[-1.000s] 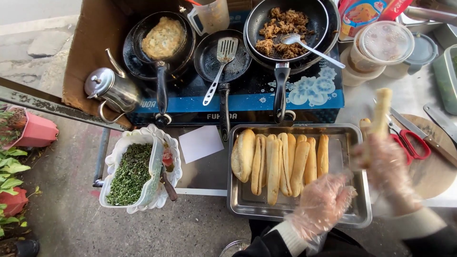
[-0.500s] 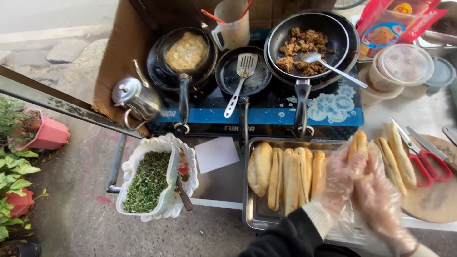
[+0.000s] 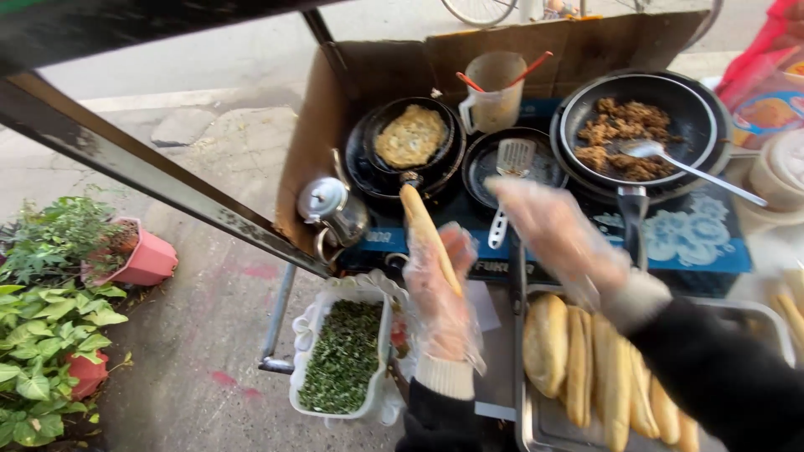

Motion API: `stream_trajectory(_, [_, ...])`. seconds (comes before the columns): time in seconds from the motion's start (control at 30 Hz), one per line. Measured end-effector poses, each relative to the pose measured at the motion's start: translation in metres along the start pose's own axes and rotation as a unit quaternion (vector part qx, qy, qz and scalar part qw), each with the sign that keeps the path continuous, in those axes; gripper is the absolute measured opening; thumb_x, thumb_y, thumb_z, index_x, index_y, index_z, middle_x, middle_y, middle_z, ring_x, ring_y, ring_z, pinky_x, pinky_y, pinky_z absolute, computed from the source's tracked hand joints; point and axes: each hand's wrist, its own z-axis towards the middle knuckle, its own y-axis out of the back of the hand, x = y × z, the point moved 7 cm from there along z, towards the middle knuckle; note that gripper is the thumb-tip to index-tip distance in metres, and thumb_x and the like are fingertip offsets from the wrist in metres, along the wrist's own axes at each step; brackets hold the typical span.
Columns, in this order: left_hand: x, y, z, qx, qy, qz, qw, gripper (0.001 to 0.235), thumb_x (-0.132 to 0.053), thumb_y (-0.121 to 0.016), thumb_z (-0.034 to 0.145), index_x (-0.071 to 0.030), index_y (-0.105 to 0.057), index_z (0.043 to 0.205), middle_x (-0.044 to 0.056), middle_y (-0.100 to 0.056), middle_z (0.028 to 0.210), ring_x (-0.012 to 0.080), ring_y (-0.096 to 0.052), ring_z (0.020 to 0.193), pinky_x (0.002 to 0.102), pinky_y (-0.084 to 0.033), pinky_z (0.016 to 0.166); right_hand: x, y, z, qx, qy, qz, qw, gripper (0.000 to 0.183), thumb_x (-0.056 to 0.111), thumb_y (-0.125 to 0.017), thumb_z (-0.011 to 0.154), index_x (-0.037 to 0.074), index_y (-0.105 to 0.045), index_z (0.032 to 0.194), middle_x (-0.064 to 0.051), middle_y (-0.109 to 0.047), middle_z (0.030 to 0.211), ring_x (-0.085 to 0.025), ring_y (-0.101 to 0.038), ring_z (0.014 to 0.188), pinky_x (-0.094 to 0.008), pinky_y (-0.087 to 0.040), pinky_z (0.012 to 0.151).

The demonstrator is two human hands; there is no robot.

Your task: Preparing multiple bread rolls with meat filling and frying eggs on a street food cart.

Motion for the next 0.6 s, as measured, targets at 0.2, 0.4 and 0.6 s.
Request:
stream_trajectory(0.2, [0.075, 0.067, 0.091, 0.222, 0.147, -0.111, 0.958, 0.044, -0.037, -0.071, 0.098, -0.010, -0.068, 0.132, 0.018, -0.075, 0.130, 0.0353, -0.074, 0.115, 0.047, -0.058, 0.102, -0.130, 0.012, 0.156, 0.083, -0.009, -0.460, 0.884, 0.038, 0.036, -0.050, 0.097, 0.030, -0.077, 0.070, 0.006, -0.078, 0.078, -0.015, -0.076, 0.090, -0.033, -0.057, 0.094])
stream_trajectory(0.4, [0.102, 0.080, 0.134, 0.329, 0.187, -0.173, 0.909, 0.047, -0.039, -0.070, 0.101, -0.012, -0.059, 0.138, 0.020, -0.069, 0.140, 0.0375, -0.071, 0.122, 0.048, -0.058, 0.102, -0.025, 0.007, 0.135, 0.130, -0.137, -0.252, 0.949, 0.049, 0.039, -0.040, 0.109, 0.012, -0.081, 0.112, -0.016, -0.081, 0.104, -0.029, -0.072, 0.121, -0.044, -0.051, 0.116])
stream_trajectory(0.6, [0.095, 0.056, 0.131, 0.309, 0.182, -0.166, 0.918, 0.053, -0.053, -0.058, 0.104, -0.016, -0.054, 0.143, 0.015, -0.066, 0.145, 0.0335, -0.071, 0.123, 0.048, -0.058, 0.101, -0.093, 0.003, 0.141, 0.103, -0.201, -0.163, 0.960, 0.026, 0.033, -0.062, 0.103, 0.022, -0.084, 0.113, -0.005, -0.083, 0.113, -0.022, -0.076, 0.115, -0.038, -0.059, 0.101])
